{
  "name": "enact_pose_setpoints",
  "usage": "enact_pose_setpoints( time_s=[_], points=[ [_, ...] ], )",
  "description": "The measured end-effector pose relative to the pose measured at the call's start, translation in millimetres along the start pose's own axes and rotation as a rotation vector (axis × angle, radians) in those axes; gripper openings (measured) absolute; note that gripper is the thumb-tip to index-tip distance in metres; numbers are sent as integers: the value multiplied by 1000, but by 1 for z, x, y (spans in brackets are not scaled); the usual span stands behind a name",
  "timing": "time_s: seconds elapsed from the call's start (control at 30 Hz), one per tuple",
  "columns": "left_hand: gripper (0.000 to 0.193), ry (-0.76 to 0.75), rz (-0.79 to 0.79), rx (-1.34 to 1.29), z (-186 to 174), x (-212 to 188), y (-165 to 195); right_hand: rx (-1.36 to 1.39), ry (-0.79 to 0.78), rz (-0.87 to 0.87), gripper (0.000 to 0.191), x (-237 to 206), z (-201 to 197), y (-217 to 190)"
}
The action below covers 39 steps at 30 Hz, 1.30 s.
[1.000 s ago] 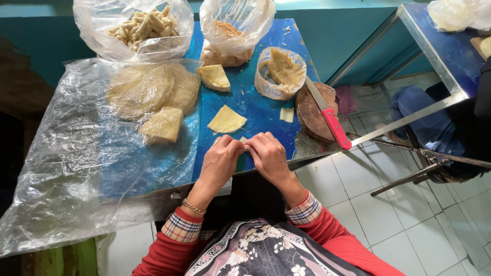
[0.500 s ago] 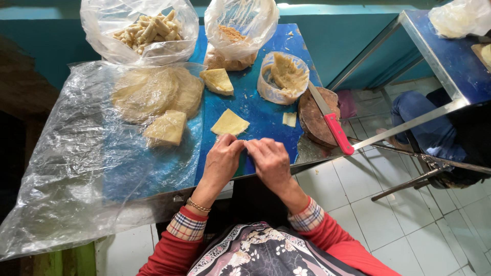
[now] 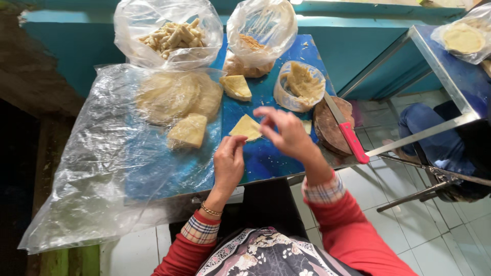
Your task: The person sits at a table and folds small square dough wrappers around a spoonful of filling, pinching the edges closed by hand and setting the finished pastry aside, repeating the process with wrappers and filling from plastic bags on the table.
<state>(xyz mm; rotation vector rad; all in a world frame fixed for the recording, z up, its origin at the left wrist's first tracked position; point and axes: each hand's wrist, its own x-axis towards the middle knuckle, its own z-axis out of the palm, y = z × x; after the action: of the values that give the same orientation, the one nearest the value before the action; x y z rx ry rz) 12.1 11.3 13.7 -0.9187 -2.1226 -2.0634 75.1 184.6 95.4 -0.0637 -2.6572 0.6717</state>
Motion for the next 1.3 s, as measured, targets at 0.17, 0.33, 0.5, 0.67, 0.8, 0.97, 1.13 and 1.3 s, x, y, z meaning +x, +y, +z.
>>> enact_pose_setpoints(
  time_s=[0.17,0.33,0.5,0.67,0.8,0.97,1.13,1.3],
  points=[
    [11,-21,-86,-16,-1,0,3,-156,244,-233,11,151,15,-10],
    [14,50,-44,-38,-1,1,-3,-116,451,-470,20,209,31,-20],
    [26,129,-219,-263,2,1,-14,-127,-126,-360,14,92,23,-5],
    [25,117,-189,-218,5,1,-23,-71,-161,-125,23,18,39,20],
    [18,103,-109,-100,4,-3,-23,-54,-92,-19,16,12,51,40],
    [27,17,149,245,6,-6,-15,-39,-174,63,23,19,52,54],
    [47,-65,336,674,11,-9,-8,-40,-236,223,27,26,55,54],
    [51,-39,357,877,12,-9,-9,-19,-223,144,27,28,59,59]
  ],
)
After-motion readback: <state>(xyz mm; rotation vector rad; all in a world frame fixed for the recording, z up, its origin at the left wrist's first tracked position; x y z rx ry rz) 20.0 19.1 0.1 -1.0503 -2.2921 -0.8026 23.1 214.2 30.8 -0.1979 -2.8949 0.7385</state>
